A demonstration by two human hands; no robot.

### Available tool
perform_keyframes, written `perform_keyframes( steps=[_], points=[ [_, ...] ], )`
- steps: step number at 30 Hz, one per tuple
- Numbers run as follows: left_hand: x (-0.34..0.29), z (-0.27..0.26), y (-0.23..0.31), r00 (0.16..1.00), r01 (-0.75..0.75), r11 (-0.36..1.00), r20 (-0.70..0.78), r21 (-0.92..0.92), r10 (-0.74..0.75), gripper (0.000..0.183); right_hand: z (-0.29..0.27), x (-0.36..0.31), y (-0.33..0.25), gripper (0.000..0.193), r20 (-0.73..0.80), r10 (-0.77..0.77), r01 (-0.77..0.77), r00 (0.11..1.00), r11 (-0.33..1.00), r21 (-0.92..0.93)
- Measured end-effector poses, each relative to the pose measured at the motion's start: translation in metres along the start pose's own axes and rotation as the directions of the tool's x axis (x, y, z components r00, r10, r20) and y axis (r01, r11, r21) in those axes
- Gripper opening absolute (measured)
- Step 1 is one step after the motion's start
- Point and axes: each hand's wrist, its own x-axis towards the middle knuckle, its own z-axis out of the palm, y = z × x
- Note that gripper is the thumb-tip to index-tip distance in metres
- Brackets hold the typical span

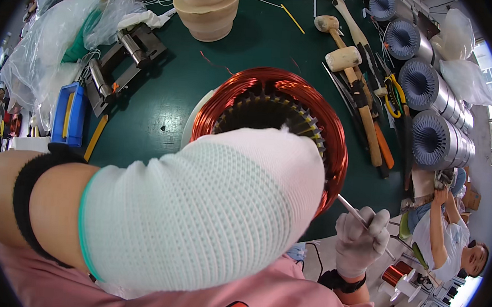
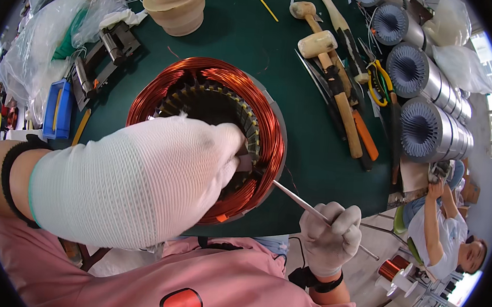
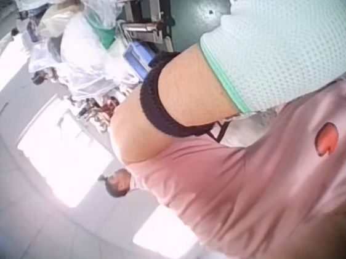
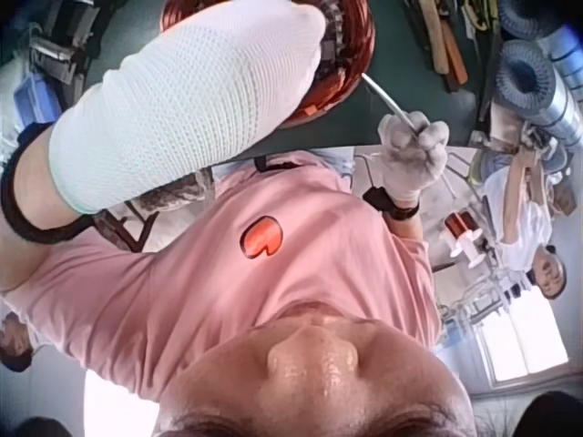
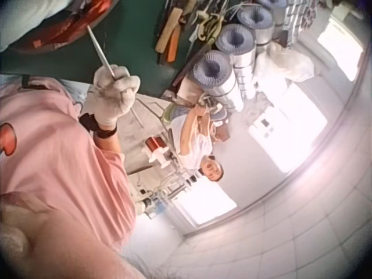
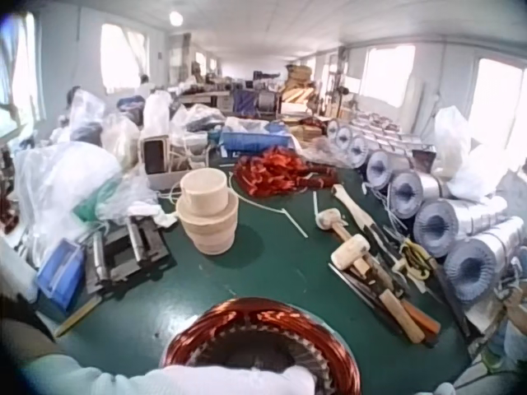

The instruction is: Finishing the assembly of an electric motor stator by inserting insulation wedges, seating them with a mallet, and tying components with thread.

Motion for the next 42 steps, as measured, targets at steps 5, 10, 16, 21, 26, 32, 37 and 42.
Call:
perform_keyframes(
  steps=[5, 10, 16, 21, 26, 32, 37, 42],
  points=[
    [-0.001, 0.019, -0.004, 0.996, -0.040, 0.999, -0.074, 0.031, 0.042, 0.019, -0.003, 0.008, 0.000, 0.027, 0.080, -0.013, 0.016, 0.997, 0.999, -0.034],
    [0.002, 0.015, -0.005, 0.990, -0.139, 0.963, 0.013, 0.229, 0.140, 0.020, -0.001, 0.007, -0.002, 0.030, 0.064, -0.031, 0.036, 0.997, 0.997, -0.070],
    [0.005, 0.012, 0.008, 0.998, 0.067, 0.997, 0.005, -0.028, -0.067, 0.020, -0.003, 0.006, -0.003, 0.030, 0.046, -0.014, 0.018, 0.999, 0.997, -0.074],
    [-0.005, 0.032, -0.008, 0.956, -0.227, 0.960, -0.224, -0.165, 0.187, 0.018, 0.008, 0.009, -0.011, 0.033, 0.116, -0.060, 0.082, 0.991, 0.978, -0.191],
    [0.006, 0.025, -0.006, 0.978, -0.175, 0.979, -0.129, -0.102, 0.161, 0.016, 0.031, 0.026, -0.052, 0.033, 0.293, -0.082, 0.229, 0.953, 0.826, -0.515],
    [0.000, 0.024, -0.008, 0.905, -0.378, 0.898, -0.113, 0.225, 0.409, 0.013, 0.122, 0.074, -0.119, 0.028, 0.726, 0.126, 0.690, 0.676, 0.240, -0.683],
    [-0.003, 0.028, -0.020, 0.969, -0.238, 0.963, -0.031, 0.123, 0.244, 0.013, 0.122, 0.062, -0.105, 0.026, 0.451, 0.094, 0.348, 0.888, 0.505, -0.790],
    [-0.010, -0.008, -0.009, 0.724, -0.405, 0.763, -0.334, 0.504, 0.604, 0.013, 0.036, -0.009, -0.117, 0.033, 0.098, -0.129, 0.162, 0.987, 0.769, -0.619]
  ],
)
